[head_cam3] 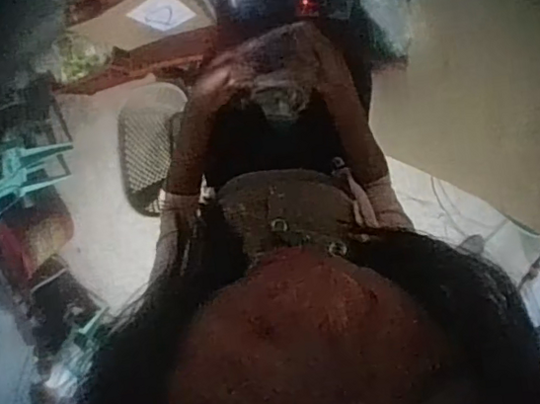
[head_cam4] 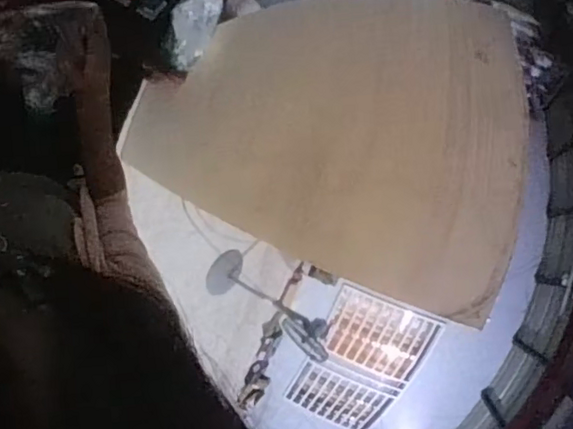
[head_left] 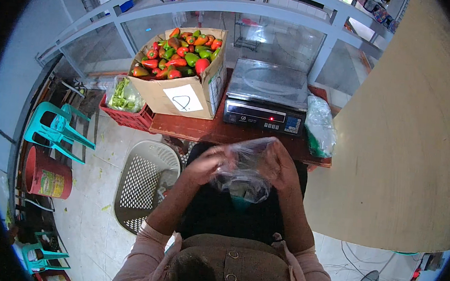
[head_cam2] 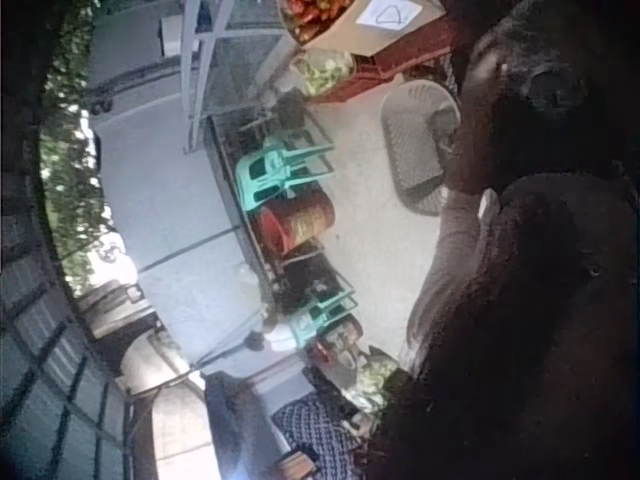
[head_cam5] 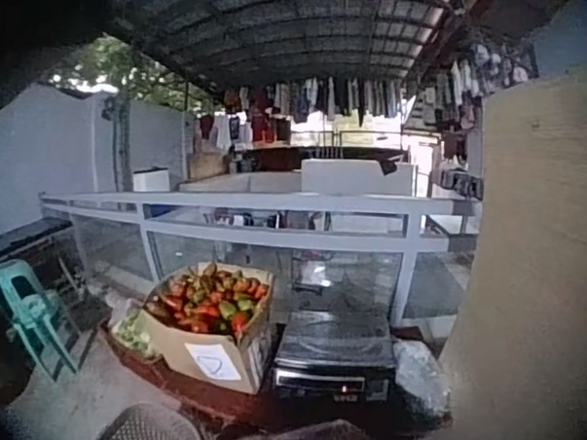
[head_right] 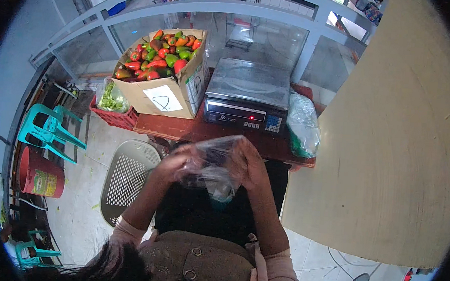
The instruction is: The person opens a plastic bag, takes bell peppers from a box to weigh on a scale, packs them into the plastic bag, and ties the bag closed.
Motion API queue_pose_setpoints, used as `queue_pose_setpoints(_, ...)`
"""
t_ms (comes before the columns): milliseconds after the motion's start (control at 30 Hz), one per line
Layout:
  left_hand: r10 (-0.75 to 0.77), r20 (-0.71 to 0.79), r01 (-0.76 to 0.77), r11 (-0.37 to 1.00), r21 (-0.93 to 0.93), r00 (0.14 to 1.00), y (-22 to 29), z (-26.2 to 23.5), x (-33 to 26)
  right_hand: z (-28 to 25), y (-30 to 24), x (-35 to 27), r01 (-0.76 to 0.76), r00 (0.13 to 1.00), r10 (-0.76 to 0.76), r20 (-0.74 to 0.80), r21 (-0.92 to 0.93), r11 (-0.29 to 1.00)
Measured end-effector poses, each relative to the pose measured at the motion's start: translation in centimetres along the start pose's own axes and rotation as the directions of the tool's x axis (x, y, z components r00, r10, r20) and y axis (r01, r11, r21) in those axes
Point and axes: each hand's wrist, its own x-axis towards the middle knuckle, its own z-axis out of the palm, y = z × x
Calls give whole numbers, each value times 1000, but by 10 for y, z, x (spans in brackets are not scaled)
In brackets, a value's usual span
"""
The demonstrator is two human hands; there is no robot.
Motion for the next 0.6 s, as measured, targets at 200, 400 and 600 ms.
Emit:
queue_pose_setpoints(200, 115, -167, -192, 794, -577, 979, 6, 41, 9, 13, -1, -10, -80, 987, 156, 28, -762, 643)
queue_pose_setpoints(400, 214, -96, -233, 935, -269, 972, 5, 9, 7, 9, -11, -15, 77, 968, 17, 249, -360, 930)
queue_pose_setpoints(600, 165, -168, -203, 950, -237, 972, 8, 13, 4, 5, -5, -19, 15, 980, 40, 193, -278, 960)
